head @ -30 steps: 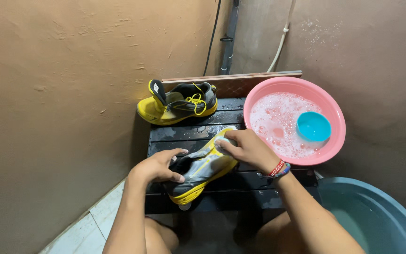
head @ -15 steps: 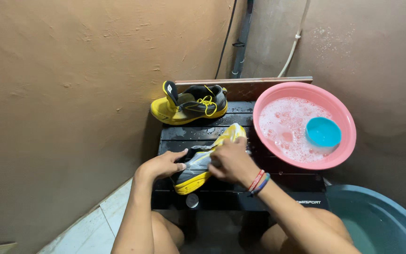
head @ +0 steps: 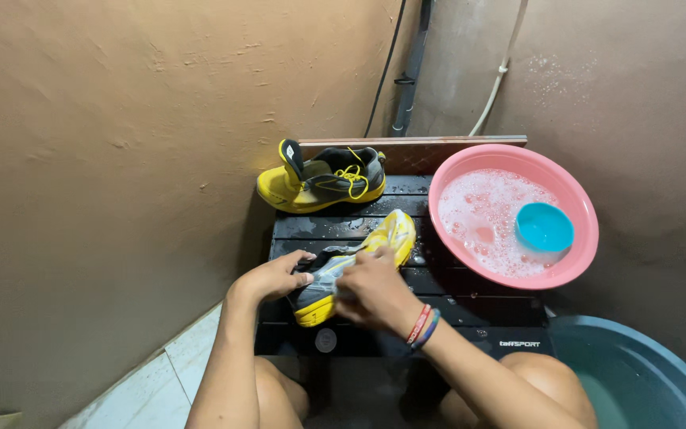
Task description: The person cleans the white sole of a yellow and black shoe using a blue sponge dipped in soapy water.
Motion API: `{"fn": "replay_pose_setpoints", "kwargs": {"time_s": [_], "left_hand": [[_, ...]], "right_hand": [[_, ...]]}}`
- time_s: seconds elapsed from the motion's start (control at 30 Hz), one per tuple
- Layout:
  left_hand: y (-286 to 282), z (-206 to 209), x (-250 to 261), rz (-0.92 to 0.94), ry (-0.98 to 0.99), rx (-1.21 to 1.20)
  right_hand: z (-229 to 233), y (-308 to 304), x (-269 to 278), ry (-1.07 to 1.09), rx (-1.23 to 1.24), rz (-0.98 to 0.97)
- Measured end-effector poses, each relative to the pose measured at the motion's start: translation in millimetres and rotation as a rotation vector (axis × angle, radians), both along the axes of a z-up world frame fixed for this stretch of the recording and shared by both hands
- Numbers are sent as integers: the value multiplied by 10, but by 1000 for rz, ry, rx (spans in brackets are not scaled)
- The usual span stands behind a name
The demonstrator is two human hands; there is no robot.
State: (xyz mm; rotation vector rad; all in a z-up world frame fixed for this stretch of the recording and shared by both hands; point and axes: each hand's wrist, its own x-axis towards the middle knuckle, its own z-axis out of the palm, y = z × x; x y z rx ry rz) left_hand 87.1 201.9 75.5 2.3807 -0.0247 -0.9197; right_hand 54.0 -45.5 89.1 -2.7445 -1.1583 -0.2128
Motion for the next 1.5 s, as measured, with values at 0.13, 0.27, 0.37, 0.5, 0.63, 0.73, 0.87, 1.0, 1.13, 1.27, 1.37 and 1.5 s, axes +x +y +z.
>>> {"fn": "replay_pose_setpoints", "kwargs": {"time_s": [0.13, 0.27, 0.37, 0.5, 0.63, 0.73, 0.87, 1.0, 1.13, 1.27, 1.37, 1.5], "left_hand": [[8, -61, -4, 2, -18, -23], [-75, -123, -43, -30, -24, -41], [-213, -192, -56, -73, -3, -63], [-481, -701, -1, -123, 4, -163], [-769, -720, 75, -36, -9, -211], [-780, -710, 48, 15, -31, -196], [-716, -552, -49, 0, -51, -185], [-730, 234, -282, -1, -78, -186], [-718, 446, -266, 14, -120, -171], [-705, 725, -317, 30, -133, -120], [-683, 764, -318, 34, -133, -108], [-760, 747, -305, 12, -116, -118]], "right_hand": [[94, -156, 144, 81, 120, 100], [266, -572, 477, 116, 61, -318], [414, -666, 491, 158, 59, -406], [329, -699, 498, 275, 113, -309], [337, -463, 183, 421, -38, -62], [373, -270, -85, 360, -55, 261], [453, -419, 244, 373, -127, 170], [366, -777, 591, 266, 14, -153], [546, -657, 378, 257, 74, -146], [586, -482, 151, 439, 192, 115], [485, -501, 344, 372, 189, 120], [303, -799, 655, 262, 133, -251]]}}
